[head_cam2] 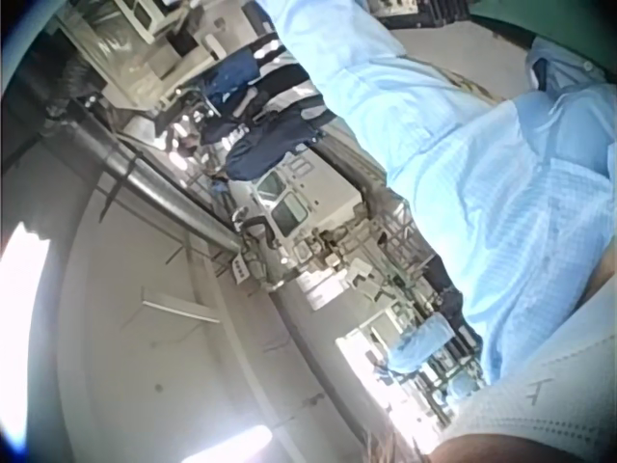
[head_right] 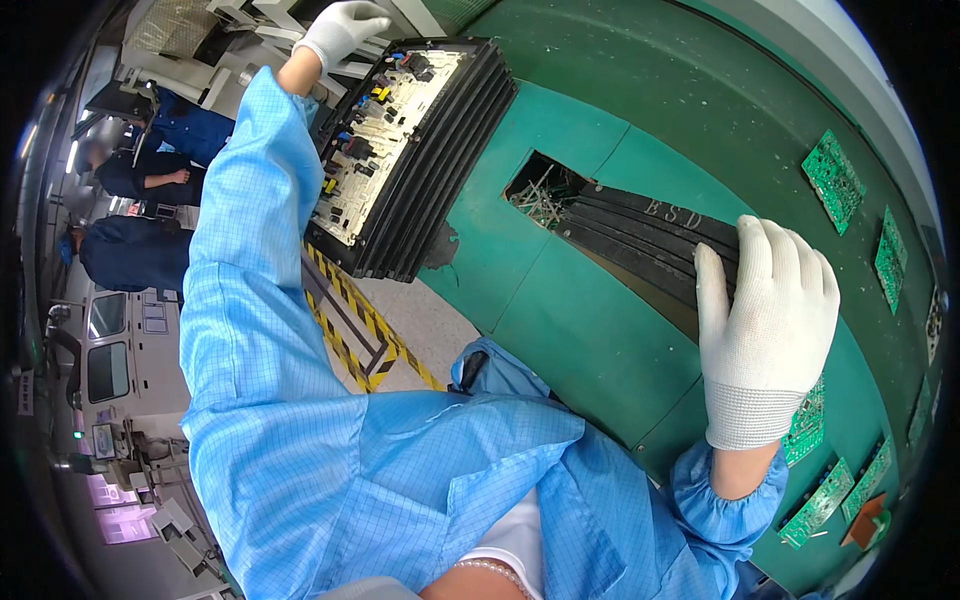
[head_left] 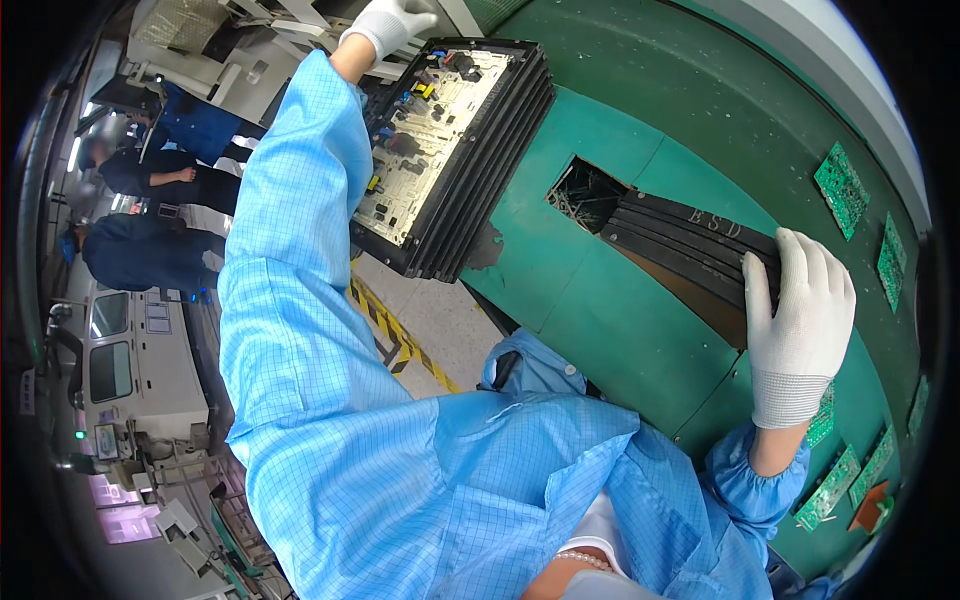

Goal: Organizing and inspecting printed circuit boards on an electronics assembly line.

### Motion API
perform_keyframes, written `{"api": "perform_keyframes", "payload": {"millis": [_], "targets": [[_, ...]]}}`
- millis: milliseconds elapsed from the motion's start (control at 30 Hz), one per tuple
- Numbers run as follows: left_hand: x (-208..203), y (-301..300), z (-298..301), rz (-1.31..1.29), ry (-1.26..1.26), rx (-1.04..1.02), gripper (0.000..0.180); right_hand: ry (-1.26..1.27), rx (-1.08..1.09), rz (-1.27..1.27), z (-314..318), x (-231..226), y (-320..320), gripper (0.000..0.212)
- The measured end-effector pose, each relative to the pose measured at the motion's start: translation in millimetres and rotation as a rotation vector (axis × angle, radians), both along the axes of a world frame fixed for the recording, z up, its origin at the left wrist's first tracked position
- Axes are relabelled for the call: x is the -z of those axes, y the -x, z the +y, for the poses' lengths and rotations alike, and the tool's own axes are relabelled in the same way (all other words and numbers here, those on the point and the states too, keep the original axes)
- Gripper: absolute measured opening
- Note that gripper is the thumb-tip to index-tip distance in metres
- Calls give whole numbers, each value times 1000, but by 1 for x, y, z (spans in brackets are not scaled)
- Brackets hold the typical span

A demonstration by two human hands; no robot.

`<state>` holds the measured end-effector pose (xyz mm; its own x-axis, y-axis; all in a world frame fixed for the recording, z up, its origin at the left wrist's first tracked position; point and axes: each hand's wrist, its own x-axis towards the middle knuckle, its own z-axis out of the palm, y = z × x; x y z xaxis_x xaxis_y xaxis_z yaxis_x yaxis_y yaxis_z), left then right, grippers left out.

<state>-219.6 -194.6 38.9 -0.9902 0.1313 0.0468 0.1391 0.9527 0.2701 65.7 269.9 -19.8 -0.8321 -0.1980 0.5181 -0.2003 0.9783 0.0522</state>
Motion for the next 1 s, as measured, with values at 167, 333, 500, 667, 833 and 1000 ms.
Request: {"api": "perform_keyframes", "payload": {"millis": [167, 333, 500, 667, 833, 1000], "targets": [[26, 10, -28, 6, 187, 11, 42, -11, 19, 2, 0, 0, 0, 33], [32, 4, -14, 52, 90, 99, 47, -2, 9, -9, -1, -1, -1, 33], [36, 9, 13, -20, 82, 225, 51, 1, 0, -4, -1, -1, -1, 33], [37, 12, 27, -31, 191, 153, 48, 1, 18, -3, -1, -1, -1, 33], [38, 9, 43, 61, 292, 94, 55, 14, -6, -1, -2, -1, 0, 33], [38, 23, 26, 71, 223, 88, 66, 15, -20, 38, -3, -2, 0, 33]]}}
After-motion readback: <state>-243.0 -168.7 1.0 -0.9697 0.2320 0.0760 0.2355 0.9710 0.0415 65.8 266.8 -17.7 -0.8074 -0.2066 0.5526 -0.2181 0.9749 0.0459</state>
